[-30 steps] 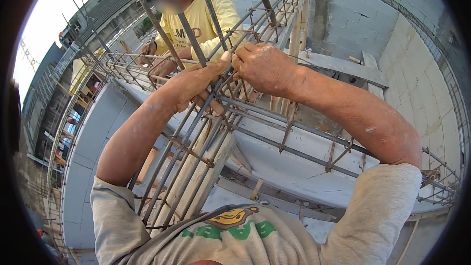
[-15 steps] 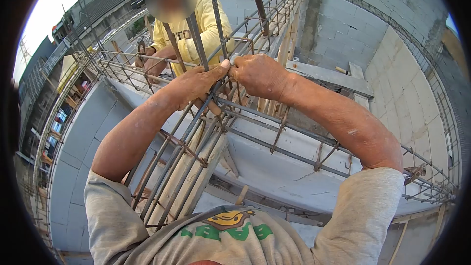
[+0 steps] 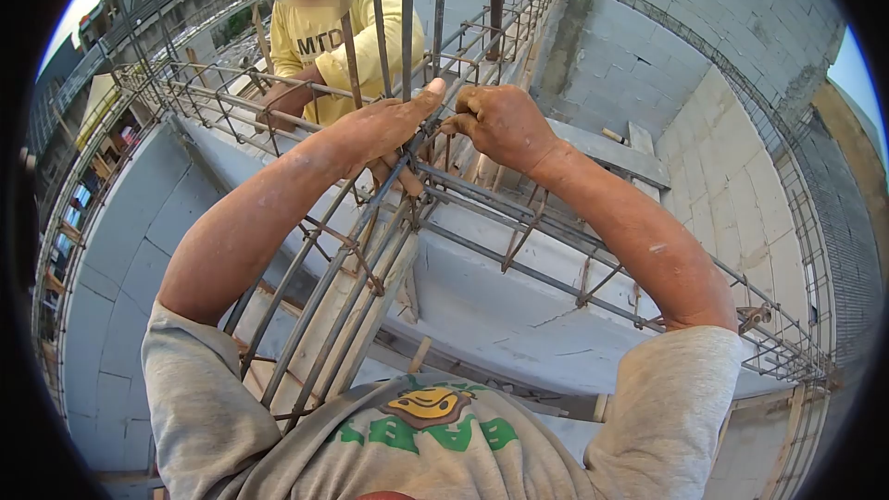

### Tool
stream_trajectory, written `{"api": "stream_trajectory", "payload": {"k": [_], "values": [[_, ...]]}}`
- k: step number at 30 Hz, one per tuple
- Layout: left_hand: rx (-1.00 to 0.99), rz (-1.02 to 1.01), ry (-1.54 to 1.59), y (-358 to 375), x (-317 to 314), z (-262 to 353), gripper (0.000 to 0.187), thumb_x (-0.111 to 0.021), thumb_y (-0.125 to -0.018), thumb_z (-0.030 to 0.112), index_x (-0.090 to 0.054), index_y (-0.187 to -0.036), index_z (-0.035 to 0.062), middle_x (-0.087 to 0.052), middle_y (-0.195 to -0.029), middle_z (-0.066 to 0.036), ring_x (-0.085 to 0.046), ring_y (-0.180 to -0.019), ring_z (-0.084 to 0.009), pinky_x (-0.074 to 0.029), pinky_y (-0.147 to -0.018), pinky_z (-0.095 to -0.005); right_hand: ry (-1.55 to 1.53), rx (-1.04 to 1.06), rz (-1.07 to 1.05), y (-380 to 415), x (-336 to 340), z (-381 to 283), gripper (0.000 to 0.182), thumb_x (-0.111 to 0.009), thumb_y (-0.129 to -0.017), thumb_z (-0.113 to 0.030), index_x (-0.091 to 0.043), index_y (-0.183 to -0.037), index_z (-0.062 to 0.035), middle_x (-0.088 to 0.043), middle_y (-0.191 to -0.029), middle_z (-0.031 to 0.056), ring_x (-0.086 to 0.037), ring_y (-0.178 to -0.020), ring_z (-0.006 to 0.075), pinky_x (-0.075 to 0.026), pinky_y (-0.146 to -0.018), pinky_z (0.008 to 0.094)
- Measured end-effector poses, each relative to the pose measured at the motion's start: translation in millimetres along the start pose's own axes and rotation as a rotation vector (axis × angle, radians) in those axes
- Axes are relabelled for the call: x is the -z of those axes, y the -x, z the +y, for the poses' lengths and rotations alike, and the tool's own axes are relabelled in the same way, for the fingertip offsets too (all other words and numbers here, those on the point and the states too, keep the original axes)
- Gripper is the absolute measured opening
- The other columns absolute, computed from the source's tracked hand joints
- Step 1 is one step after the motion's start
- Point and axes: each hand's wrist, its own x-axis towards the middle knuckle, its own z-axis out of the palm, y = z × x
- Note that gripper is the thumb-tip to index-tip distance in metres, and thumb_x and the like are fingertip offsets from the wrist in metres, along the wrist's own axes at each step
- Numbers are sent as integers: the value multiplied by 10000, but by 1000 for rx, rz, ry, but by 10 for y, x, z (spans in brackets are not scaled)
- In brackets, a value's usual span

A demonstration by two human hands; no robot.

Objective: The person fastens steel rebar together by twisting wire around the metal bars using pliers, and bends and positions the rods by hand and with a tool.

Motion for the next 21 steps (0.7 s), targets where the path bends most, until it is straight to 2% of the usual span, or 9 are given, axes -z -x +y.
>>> {"api": "stream_trajectory", "payload": {"k": [2,5,10,13,16,18,20,21], "values": [[-31,4,-3,40,-23,3,995,-281,-900,765,-427,-1318,-126,-617,-1111,-244,-728,-743,-314,-606,-599,-443,18,-84,9,22,31,-106,303,-724,-824,-290,-624,-768,-10,-625,-710,183,-635,-707,372,-480,-625,460],[-107,58,17,55,-73,-28,1007,-295,-893,770,-436,-1297,-142,-628,-1069,-236,-728,-748,-316,-605,-627,-468,59,-257,-7,22,52,-275,309,-709,-832,-292,-649,-747,-1,-646,-745,192,-639,-724,375,-481,-644,475],[-91,-27,20,-48,-2,-78,980,-308,-889,774,-436,-1333,-90,-629,-1093,-218,-706,-652,-271,-566,-552,-418,303,-452,-122,-148,32,-391,280,-681,-832,-267,-693,-802,11,-680,-828,234,-670,-819,385,-517,-733,463],[-98,-46,5,-49,10,-86,961,-314,-889,772,-440,-1349,-61,-629,-1104,-206,-698,-639,-260,-556,-551,-405,218,-659,-188,-290,0,-320,286,-685,-785,-246,-714,-866,26,-680,-887,274,-676,-888,393,-532,-773,453],[-107,-61,-7,-98,22,-98,953,-321,-886,774,-438,-1366,-41,-630,-1115,-195,-697,-652,-256,-564,-590,-412,140,-848,-283,-356,-31,-242,295,-680,-743,-227,-721,-873,35,-687,-893,273,-693,-852,377,-539,-744,446],[-87,-43,-12,-122,5,-91,953,-329,-881,778,-435,-1377,-29,-629,-1125,-189,-695,-659,-254,-567,-616,-416,-33,-947,-240,-258,-183,-161,278,-676,-732,-219,-716,-834,37,-692,-838,247,-695,-790,361,-536,-704,439],[-63,-41,-26,-113,-17,-69,853,-300,-897,762,-563,-1259,35,-637,-1115,-138,-693,-633,-247,-574,-600,-417,-136,-997,-161,-214,-220,-214,275,-674,-754,-226,-705,-773,47,-687,-742,204,-682,-686,329,-518,-635,426],[-54,-34,-28,-102,-12,-52,822,-285,-905,753,-628,-1200,67,-641,-1110,-113,-691,-619,-243,-578,-592,-417,-191,-1024,-132,-177,-204,-228,282,-673,-758,-229,-702,-770,51,-684,-733,204,-680,-684,328,-515,-632,424]]}}
